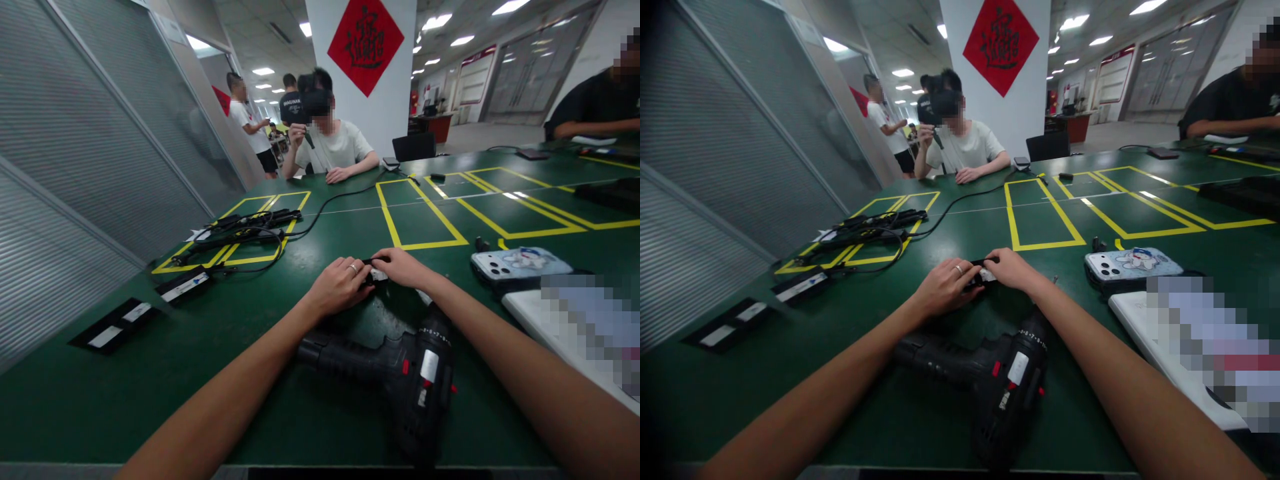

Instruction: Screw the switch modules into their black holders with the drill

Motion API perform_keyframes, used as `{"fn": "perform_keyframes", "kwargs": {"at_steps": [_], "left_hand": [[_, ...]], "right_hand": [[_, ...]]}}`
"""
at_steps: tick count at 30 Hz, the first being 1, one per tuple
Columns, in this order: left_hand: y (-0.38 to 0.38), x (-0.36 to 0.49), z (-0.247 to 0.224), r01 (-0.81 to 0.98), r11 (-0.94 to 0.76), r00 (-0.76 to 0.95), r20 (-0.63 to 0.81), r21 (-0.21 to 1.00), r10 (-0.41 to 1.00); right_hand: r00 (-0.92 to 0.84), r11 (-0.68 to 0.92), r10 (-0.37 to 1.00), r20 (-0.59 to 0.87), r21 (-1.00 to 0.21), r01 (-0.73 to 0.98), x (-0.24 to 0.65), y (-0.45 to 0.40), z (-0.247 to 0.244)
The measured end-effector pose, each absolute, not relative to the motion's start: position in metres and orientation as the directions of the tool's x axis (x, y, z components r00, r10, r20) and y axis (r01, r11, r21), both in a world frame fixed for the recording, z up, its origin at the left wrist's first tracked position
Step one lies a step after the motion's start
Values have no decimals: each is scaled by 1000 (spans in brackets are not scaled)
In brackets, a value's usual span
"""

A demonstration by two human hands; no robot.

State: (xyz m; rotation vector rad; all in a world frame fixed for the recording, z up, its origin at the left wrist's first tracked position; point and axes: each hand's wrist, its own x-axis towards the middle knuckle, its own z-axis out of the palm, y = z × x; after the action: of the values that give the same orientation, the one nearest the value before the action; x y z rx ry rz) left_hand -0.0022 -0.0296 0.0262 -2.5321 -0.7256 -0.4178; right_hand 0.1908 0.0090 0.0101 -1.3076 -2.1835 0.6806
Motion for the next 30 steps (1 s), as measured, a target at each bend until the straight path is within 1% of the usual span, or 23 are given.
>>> {"fn": "perform_keyframes", "kwargs": {"at_steps": [6, 9, 11, 12, 14, 16, 18, 20, 22, 23, 25, 27, 29, 30], "left_hand": [[-29, -1, 21, 547, -773, 816, 409, -321, 408], [-30, -1, 20, 549, -791, 807, 419, -272, 416], [-32, -1, 21, 550, -808, 794, 436, -214, 425], [-33, -1, 22, 550, -817, 782, 450, -171, 432], [-36, -3, 26, 558, -829, 737, 489, -48, 467], [-37, -8, 32, 577, -809, 651, 535, 110, 538], [-33, -19, 38, 606, -749, 545, 547, 267, 636], [-25, -35, 41, 636, -662, 459, 494, 397, 738], [-14, -54, 41, 656, -559, 417, 374, 507, 828], [-8, -63, 39, 671, -512, 414, 302, 535, 858], [3, -79, 34, 724, -440, 409, 182, 532, 894], [11, -90, 29, 778, -399, 402, 102, 485, 910], [16, -95, 25, 802, -388, 402, 70, 454, 913], [17, -97, 24, 801, -388, 399, 77, 456, 914]], "right_hand": [[-419, 424, 892, 170, -635, 646, 190, 8, 11], [-421, 427, 891, 171, -631, 647, 190, 7, 12], [-420, 426, 892, 170, -629, 650, 190, 6, 14], [-418, 424, 893, 169, -628, 653, 190, 6, 15], [-412, 417, 896, 163, -626, 659, 191, 5, 17], [-408, 407, 900, 152, -624, 667, 191, 5, 18], [-404, 396, 904, 138, -624, 674, 191, 4, 19], [-399, 386, 908, 127, -624, 680, 191, 3, 20], [-392, 377, 912, 119, -623, 685, 191, 3, 21], [-389, 372, 914, 117, -623, 688, 190, 2, 22], [-384, 367, 916, 113, -622, 692, 190, 2, 22], [-382, 364, 918, 111, -623, 693, 190, 2, 22], [-382, 362, 918, 108, -624, 692, 190, 2, 21], [-383, 361, 918, 106, -625, 692, 190, 3, 20]]}}
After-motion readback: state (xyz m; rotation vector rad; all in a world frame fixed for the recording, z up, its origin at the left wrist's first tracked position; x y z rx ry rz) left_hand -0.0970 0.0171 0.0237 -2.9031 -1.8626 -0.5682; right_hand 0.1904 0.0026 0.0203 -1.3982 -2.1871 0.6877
